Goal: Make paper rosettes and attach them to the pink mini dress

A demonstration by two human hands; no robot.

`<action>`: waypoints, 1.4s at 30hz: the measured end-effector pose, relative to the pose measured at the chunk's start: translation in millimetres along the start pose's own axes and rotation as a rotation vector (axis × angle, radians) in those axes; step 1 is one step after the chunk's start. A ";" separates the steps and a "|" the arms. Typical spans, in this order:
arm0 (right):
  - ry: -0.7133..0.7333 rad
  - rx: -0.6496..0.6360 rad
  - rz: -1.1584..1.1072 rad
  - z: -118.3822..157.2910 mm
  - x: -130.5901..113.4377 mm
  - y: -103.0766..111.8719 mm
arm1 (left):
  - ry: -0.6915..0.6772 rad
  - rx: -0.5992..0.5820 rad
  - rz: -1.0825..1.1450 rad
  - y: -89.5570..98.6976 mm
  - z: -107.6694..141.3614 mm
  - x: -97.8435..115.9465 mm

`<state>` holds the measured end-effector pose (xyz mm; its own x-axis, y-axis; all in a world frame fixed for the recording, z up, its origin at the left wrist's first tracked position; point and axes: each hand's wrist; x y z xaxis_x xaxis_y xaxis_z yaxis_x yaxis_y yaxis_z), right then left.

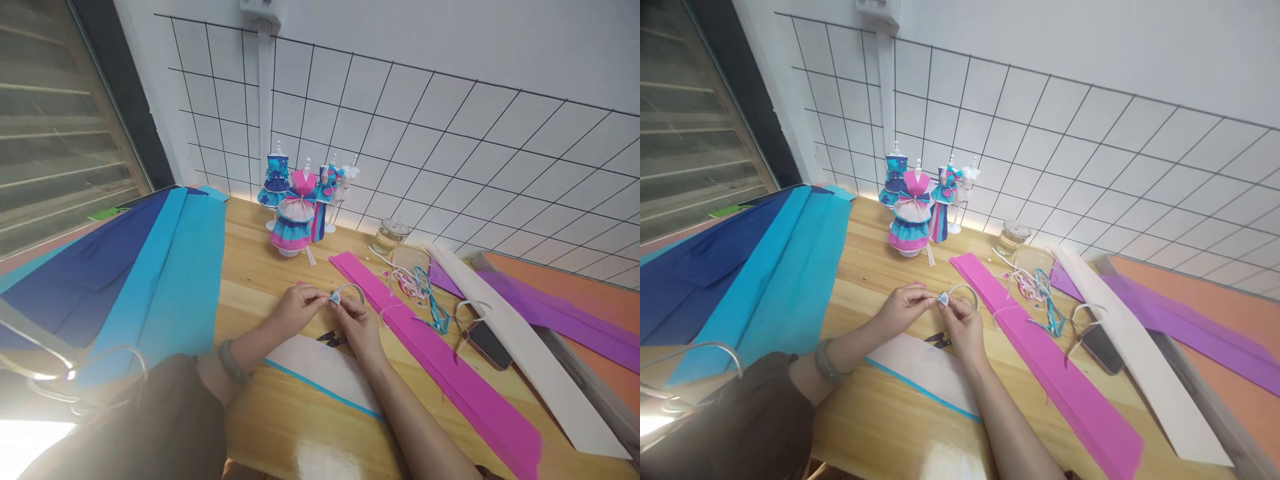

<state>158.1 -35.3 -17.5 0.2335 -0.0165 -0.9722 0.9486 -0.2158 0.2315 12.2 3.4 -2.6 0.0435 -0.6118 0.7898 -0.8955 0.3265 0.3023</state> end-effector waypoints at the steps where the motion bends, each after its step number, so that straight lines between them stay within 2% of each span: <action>1: -0.004 -0.004 -0.002 -0.3 0.6 0.0 | 0.000 0.005 0.006 -0.1 -0.1 -0.3; 4: -0.001 -0.019 0.009 -0.6 0.6 0.2 | 0.064 0.004 0.126 -0.8 -0.8 -2.9; 12: 0.041 -0.057 -0.024 1.9 -4.1 -0.1 | 0.416 -0.011 0.589 0.9 -1.7 -10.4; 18: 0.081 -0.063 -0.066 0.7 1.4 -1.1 | 0.564 -0.031 0.829 6.2 0.4 -9.8; 28: 0.084 -0.058 -0.087 0.0 7.6 -1.8 | 0.679 -0.053 0.854 10.8 -1.1 -9.1; 36: 0.077 -0.050 -0.090 1.2 3.4 -1.1 | 0.648 -0.097 0.821 12.5 0.6 -11.6; 42: 0.131 -0.024 -0.037 2.5 -0.5 -1.0 | 0.623 -0.109 0.804 13.0 1.2 -11.4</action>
<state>156.4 -37.4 -17.3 0.2223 0.1189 -0.9677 0.9617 -0.1900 0.1976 -0.5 13.7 -8.3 -0.3020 0.2909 0.9078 -0.7173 0.5579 -0.4174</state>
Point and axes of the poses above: each hand's wrist, its own z-axis away from the middle knuckle, its own y-axis out of the back of the hand, x = y × z, and after that the axes turned 12 degrees about -y, right-handed
